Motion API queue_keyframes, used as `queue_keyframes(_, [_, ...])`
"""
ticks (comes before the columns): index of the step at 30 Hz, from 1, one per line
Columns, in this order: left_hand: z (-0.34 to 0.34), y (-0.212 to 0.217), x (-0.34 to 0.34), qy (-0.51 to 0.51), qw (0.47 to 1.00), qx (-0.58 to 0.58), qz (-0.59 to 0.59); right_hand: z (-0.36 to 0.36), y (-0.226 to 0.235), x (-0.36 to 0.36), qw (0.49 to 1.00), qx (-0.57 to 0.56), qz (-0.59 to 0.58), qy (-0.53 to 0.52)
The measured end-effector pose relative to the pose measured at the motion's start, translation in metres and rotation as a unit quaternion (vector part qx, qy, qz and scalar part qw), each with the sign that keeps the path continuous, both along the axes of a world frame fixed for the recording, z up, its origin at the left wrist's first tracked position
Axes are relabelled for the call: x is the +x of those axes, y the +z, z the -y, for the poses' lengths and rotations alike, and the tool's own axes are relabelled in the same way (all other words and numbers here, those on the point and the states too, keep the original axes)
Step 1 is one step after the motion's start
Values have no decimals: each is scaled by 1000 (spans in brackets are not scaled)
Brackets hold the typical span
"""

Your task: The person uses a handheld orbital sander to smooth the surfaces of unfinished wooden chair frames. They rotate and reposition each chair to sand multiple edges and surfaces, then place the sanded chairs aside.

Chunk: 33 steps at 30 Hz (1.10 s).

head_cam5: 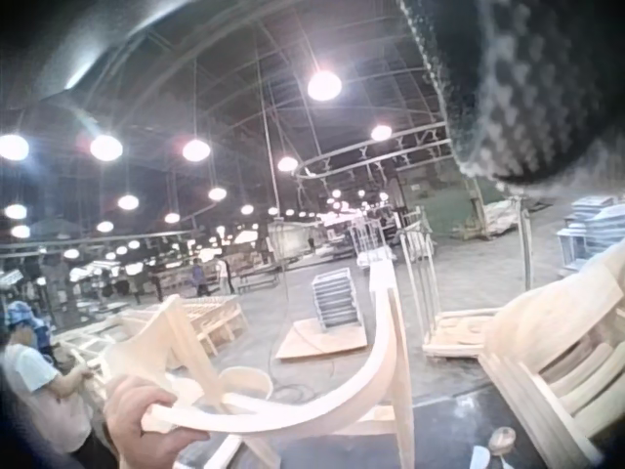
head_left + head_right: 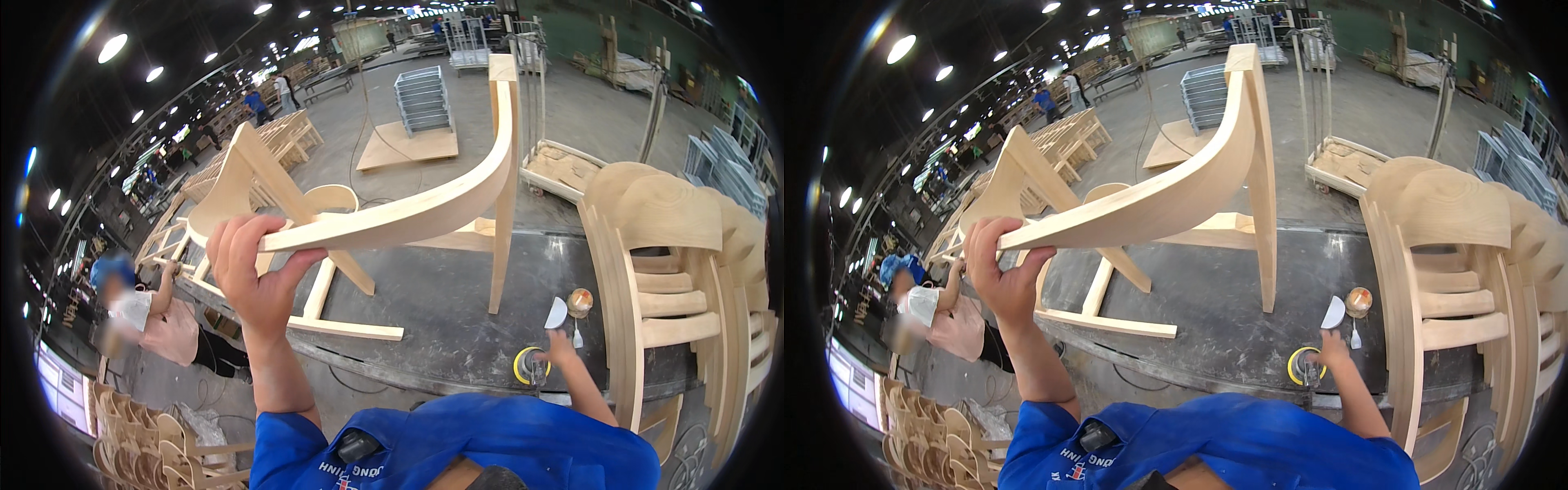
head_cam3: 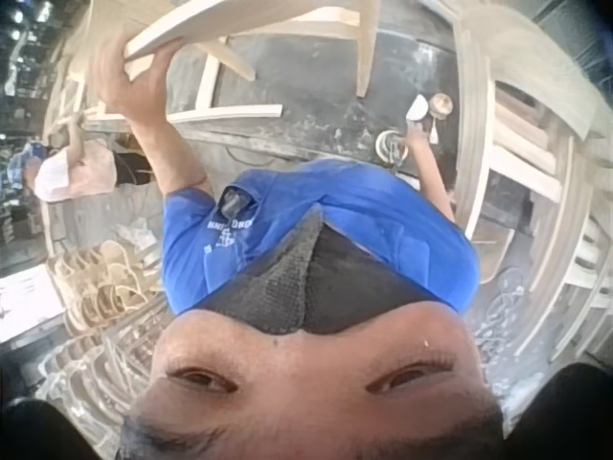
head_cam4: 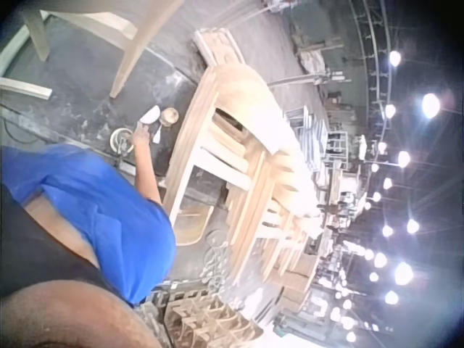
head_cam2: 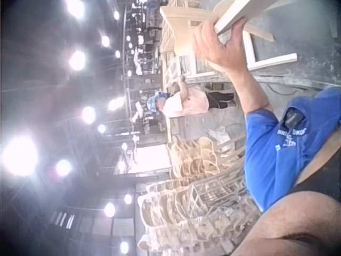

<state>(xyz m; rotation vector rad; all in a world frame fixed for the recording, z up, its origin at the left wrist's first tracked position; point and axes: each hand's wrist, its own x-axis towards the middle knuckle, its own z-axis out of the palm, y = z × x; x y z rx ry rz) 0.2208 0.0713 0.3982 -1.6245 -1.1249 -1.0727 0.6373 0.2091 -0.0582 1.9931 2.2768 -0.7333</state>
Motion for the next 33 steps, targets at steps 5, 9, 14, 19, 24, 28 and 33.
queue_keyframes(5, [-5,4,-1,14,1000,-7,-3,46,-30,-16,997,-73,-19,18])
queue_keyframes(9, [-13,8,-2,20,1000,4,-9,49,-43,-18,998,-45,-42,15])
queue_keyframes(14, [-15,8,-1,23,1000,4,-5,42,-48,-16,996,-64,-56,18])
queue_keyframes(19, [-1,5,3,17,1000,8,-15,21,-15,-19,994,-83,0,64])
queue_keyframes(24, [20,-6,4,-4,1000,-10,14,-22,126,-36,958,199,-194,66])
queue_keyframes(28, [36,-23,-14,-48,999,16,10,14,277,-68,796,388,-446,129])
queue_keyframes(33, [58,-51,-56,-56,992,78,86,94,376,-118,639,608,-416,221])
